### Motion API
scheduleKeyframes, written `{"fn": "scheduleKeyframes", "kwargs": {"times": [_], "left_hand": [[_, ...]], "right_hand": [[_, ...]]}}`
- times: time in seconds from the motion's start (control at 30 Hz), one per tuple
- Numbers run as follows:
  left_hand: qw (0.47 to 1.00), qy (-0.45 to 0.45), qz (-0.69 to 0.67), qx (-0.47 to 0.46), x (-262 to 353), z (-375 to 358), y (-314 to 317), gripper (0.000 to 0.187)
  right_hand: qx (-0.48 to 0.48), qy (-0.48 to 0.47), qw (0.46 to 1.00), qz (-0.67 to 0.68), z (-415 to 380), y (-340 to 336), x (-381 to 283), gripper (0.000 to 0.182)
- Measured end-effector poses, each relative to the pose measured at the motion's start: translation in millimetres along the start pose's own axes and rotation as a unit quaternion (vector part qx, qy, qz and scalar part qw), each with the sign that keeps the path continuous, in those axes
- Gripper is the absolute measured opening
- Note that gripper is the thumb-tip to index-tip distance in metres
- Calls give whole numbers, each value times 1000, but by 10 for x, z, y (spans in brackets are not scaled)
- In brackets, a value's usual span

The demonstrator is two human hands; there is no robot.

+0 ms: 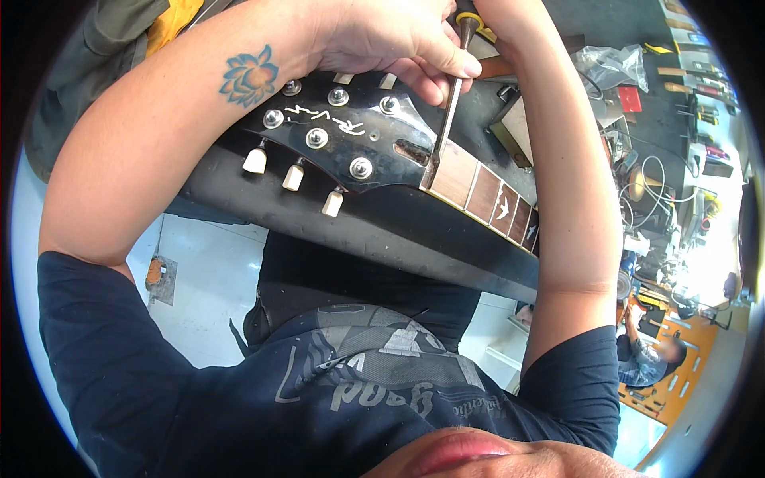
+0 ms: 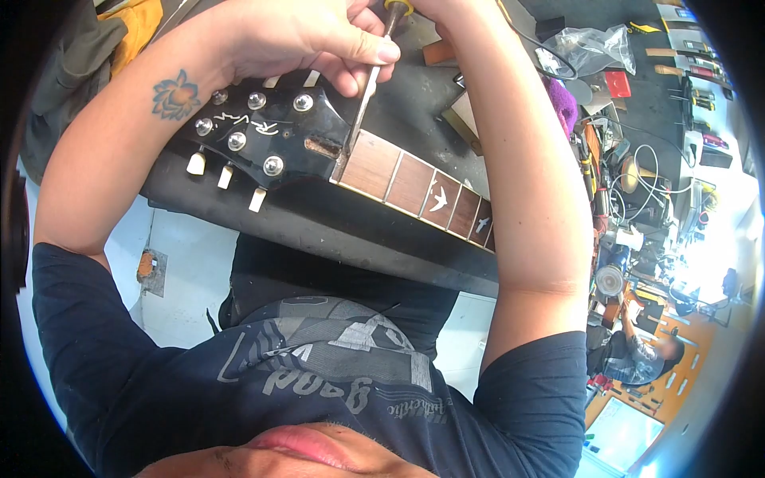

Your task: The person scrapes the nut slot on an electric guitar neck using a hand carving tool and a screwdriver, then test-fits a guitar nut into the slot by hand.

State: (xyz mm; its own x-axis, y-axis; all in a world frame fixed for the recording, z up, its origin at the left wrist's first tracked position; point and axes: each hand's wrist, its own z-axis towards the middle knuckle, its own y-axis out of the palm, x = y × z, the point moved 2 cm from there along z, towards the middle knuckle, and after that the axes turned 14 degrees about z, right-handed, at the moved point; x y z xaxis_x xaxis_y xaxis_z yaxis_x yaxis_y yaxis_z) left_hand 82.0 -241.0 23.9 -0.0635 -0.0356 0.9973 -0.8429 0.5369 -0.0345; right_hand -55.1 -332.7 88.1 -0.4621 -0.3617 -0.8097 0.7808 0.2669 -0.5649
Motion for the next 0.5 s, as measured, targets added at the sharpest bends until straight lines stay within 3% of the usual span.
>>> {"fn": "scheduleKeyframes", "kwargs": {"times": [0.5], "left_hand": [[1000, 1, 5, -18, 97, -78, 4, 41]], "right_hand": [[-2, 13, 994, -108, 15, -24, -90, 82]]}}
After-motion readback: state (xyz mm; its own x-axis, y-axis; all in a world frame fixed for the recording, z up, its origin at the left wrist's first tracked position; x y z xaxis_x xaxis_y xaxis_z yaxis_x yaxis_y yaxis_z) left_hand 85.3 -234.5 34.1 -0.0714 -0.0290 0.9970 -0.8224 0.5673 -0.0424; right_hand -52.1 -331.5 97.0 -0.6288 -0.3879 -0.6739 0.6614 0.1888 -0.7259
